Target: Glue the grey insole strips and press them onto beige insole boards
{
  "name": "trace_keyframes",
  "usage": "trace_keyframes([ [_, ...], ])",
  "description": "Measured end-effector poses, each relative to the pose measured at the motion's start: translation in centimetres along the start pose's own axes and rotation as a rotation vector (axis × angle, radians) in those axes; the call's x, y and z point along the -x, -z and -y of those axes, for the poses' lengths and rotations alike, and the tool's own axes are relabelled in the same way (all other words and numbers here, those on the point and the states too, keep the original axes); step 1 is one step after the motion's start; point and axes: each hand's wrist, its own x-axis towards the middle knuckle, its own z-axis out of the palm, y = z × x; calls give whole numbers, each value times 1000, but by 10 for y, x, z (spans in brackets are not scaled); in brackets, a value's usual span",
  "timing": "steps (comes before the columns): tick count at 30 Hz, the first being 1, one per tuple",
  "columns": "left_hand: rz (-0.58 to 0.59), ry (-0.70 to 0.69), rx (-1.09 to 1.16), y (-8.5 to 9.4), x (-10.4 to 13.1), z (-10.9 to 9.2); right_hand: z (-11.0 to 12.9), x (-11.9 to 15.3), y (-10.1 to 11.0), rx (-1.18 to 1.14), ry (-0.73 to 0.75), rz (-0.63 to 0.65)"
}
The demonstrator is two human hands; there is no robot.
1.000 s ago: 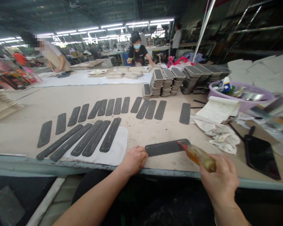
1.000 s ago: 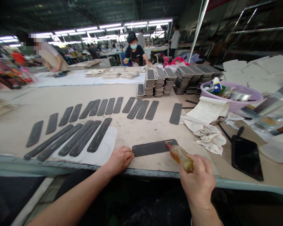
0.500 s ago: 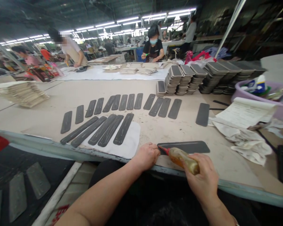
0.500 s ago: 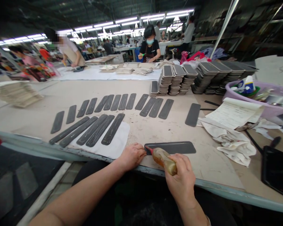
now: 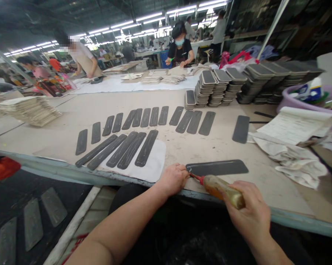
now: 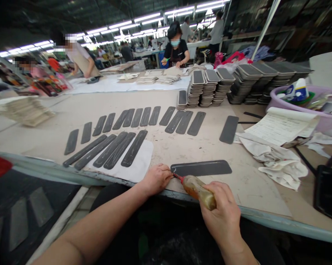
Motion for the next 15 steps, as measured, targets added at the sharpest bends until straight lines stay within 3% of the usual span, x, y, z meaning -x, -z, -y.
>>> trace_keyframes([
  [4, -5, 9, 9, 3, 0, -1, -8, 3, 14, 57, -29, 3],
  [15, -80, 9, 52, 3, 0, -1, -56, 10, 52, 465, -220, -249],
])
